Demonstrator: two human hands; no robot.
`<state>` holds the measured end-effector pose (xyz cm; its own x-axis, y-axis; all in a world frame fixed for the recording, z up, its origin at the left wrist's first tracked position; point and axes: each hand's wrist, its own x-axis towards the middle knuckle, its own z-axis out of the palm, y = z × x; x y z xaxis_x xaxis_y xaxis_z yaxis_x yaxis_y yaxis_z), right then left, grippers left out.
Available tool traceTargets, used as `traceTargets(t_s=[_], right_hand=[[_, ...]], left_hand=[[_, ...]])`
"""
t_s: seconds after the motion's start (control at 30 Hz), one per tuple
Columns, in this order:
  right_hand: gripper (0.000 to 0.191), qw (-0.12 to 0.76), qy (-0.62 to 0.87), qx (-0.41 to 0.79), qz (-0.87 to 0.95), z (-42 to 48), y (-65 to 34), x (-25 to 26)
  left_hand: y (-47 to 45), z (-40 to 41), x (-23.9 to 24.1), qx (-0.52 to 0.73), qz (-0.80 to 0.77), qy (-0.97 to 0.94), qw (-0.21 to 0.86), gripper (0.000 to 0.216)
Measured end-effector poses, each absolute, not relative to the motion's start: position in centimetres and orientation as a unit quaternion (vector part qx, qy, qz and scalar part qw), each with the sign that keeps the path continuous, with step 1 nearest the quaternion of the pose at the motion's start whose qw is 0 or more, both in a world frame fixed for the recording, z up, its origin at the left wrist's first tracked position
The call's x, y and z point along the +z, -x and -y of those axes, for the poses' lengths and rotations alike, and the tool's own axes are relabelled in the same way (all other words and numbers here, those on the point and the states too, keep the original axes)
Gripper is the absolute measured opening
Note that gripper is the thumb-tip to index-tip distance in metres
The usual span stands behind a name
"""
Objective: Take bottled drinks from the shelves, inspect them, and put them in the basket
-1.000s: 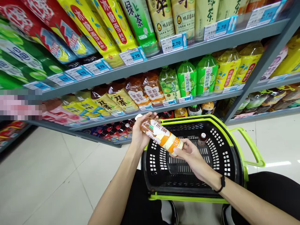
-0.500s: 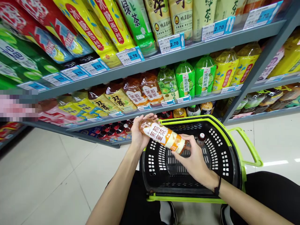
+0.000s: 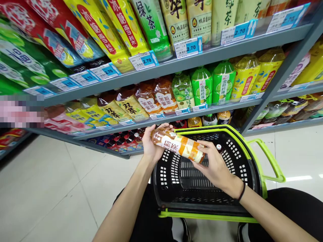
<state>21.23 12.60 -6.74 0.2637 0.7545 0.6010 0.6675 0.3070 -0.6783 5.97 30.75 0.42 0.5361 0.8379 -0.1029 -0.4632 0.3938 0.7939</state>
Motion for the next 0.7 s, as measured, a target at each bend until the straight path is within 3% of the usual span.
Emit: traceTargets(t_s=[0.17,0.4,0.57,0.7], right_hand=[[0.047,0.577,0.613,0.239,0.484,-12.5,-19.6,-6.0],[0.043,0.634,0.502,0.497,0.314,-13.0,-19.3,-4.6],[0.038,0.635,0.430,0.600,0.228,-13.0,-18.7,-3.9],[0.048,0.611,0.358,0.682,0.185,-12.6,-18.0,-4.1]], left_hand=[[-5.5,-30.7,0.9,0.401,-0.229,-0.398,0.793,0.048],[-5.3,-30.5,1.1,0.416,-0.218,-0.375,0.799,0.042],[-5.4,-30.2,0.9,0.406,-0.204,-0.368,0.812,0.052],[-5.7,-29.9,0.8,0.395,-0.187,-0.369,0.820,0.054]])
